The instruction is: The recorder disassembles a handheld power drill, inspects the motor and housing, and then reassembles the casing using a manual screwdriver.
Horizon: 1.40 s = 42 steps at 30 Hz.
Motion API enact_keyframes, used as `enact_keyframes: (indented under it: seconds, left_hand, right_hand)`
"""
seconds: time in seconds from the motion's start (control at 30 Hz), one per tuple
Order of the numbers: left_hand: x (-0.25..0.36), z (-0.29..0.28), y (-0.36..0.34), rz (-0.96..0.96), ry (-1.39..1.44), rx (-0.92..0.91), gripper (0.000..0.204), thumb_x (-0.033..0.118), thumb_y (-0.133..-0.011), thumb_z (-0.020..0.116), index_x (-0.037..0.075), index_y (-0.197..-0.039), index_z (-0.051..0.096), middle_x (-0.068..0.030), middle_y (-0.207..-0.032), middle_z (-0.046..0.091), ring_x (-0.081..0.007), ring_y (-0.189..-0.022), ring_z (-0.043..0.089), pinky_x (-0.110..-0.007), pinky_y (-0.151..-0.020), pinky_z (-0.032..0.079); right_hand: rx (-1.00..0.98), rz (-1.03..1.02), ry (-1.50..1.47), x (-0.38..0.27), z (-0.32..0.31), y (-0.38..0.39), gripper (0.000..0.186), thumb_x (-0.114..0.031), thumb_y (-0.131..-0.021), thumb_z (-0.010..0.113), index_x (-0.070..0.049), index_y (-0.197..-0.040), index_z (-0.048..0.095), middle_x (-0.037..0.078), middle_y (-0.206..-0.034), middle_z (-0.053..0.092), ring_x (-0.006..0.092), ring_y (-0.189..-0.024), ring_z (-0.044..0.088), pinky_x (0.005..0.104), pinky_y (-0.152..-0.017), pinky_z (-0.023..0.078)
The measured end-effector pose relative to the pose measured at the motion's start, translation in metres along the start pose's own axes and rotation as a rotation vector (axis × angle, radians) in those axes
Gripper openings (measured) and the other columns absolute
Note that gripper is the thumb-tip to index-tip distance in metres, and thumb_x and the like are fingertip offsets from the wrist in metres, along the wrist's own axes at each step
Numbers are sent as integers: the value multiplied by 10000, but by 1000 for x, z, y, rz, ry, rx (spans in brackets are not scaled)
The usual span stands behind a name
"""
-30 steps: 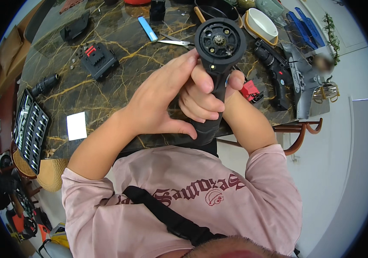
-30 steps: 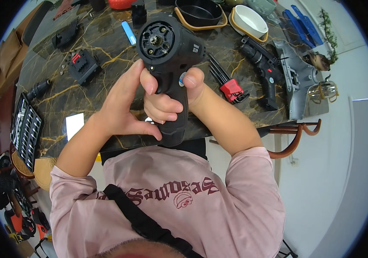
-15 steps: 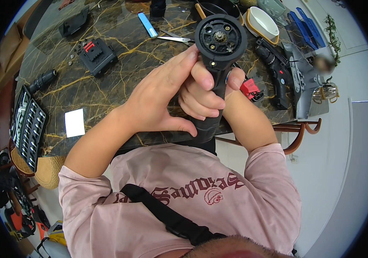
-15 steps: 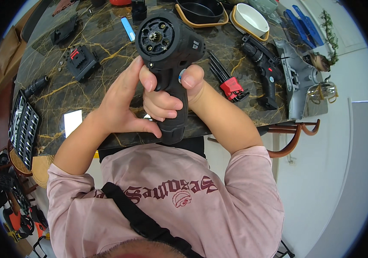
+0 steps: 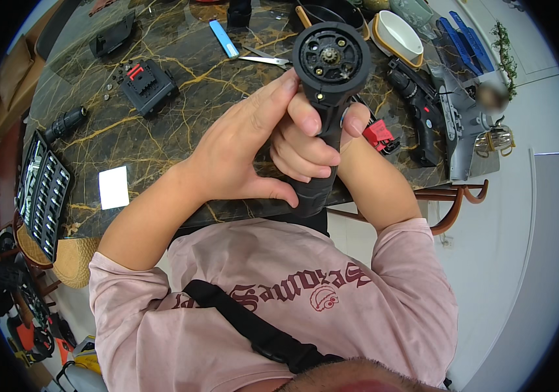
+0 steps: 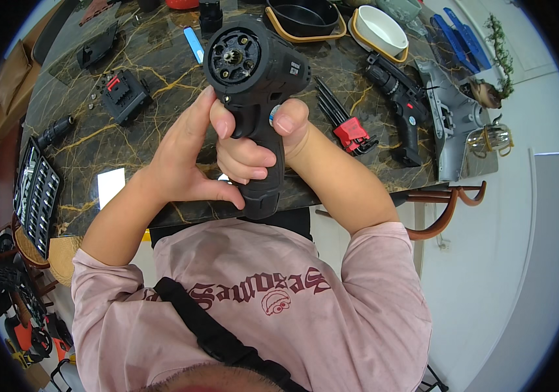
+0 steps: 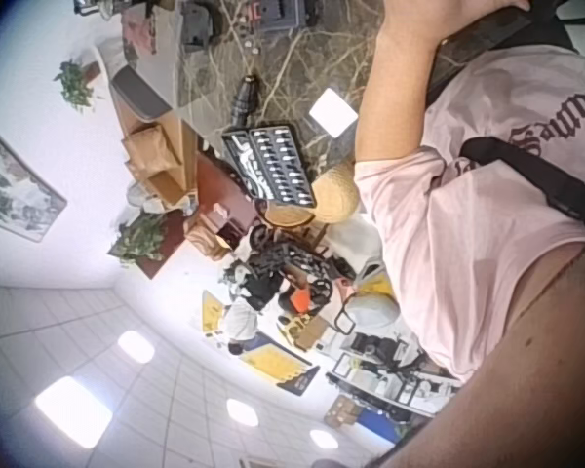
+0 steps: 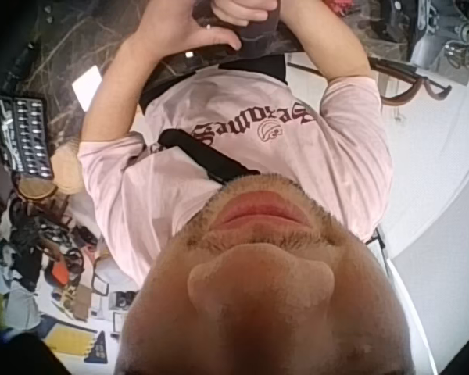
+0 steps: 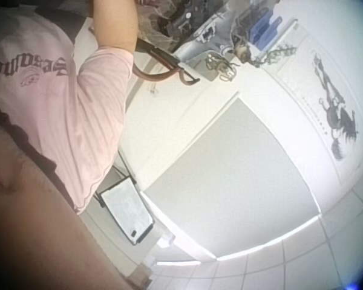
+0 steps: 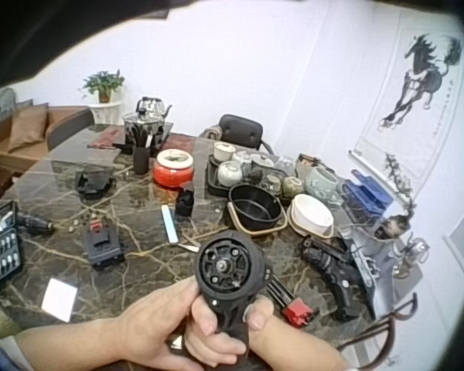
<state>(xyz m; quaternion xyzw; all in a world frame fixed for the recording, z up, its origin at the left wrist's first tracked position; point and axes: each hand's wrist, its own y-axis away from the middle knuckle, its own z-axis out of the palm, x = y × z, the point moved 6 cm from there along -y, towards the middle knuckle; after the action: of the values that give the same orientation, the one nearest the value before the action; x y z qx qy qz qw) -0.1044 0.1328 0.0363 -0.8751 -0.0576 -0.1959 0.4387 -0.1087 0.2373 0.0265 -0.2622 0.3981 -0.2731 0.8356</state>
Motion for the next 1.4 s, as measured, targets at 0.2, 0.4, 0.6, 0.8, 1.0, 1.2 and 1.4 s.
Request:
enact_keyframes:
  seconds: [0.2, 0.4, 0.6, 0.8, 1.0, 1.2, 1.4]
  left_hand:
    - [0, 0, -1, 5, 7, 1, 1520, 599, -461, 925, -65, -1592, 157, -156, -1274, 563, -378, -1179, 599, -464, -1022, 467]
    - [1, -1, -1, 0, -15, -3, 1517, 595, -464, 926, -63, -1592, 156, -164, -1310, 559, -391, -1218, 588, -473, -1042, 458]
    - [0, -1, -1, -18, 9, -10, 1522, 578, -461, 936, -60, -1594, 145, -203, -1483, 481, -417, -1335, 524, -492, -1087, 432]
    - [-1, 1, -1, -3, 11, -15, 1518, 583, -473, 933, -51, -1598, 133, -218, -1526, 444, -431, -1368, 493, -503, -1105, 419]
    - [-1, 1, -1, -2, 34, -17, 1514, 572, -477, 934, -38, -1602, 125, -232, -1557, 409, -439, -1403, 458, -508, -1127, 401]
    - [1, -2, -2, 11, 98, 38, 1399, 426, -481, 953, -22, -1588, 225, -249, -1528, 441, -471, -1358, 484, -491, -1088, 442]
    - [-22, -21, 1, -165, 588, 186, 925, 384, -800, 792, 5, -1518, 350, -221, -1548, 427, -354, -1422, 451, -470, -1144, 393]
  right_hand:
    - [-25, 7, -2, 1, -1, 0, 503, -295, -886, 701, -43, -1299, 564, 54, -711, 643, 211, -627, 634, 367, -638, 522]
    - [-40, -28, -12, 0, -2, 1, 609, -354, -826, 697, 12, -1278, 516, 61, -649, 585, 229, -586, 586, 376, -621, 467]
    - [-33, 32, 0, 0, -2, 1, 521, -307, -876, 713, -56, -1307, 561, 52, -709, 647, 217, -643, 648, 371, -652, 524]
    - [-17, 23, 8, -1, -2, 2, 527, -309, -877, 712, -48, -1308, 558, 51, -703, 645, 217, -632, 645, 371, -652, 523]
    - [0, 24, 9, -1, -2, 2, 524, -302, -881, 707, -35, -1307, 556, 60, -704, 648, 222, -632, 644, 371, -653, 522]
    - [-24, 21, -2, 1, -2, 3, 548, -295, -865, 708, -30, -1316, 543, 51, -698, 637, 225, -627, 638, 371, -654, 517]
    - [383, 71, 296, -16, -4, 10, 663, -316, -793, 728, 87, -1276, 516, 114, -701, 606, 224, -644, 608, 352, -632, 498]
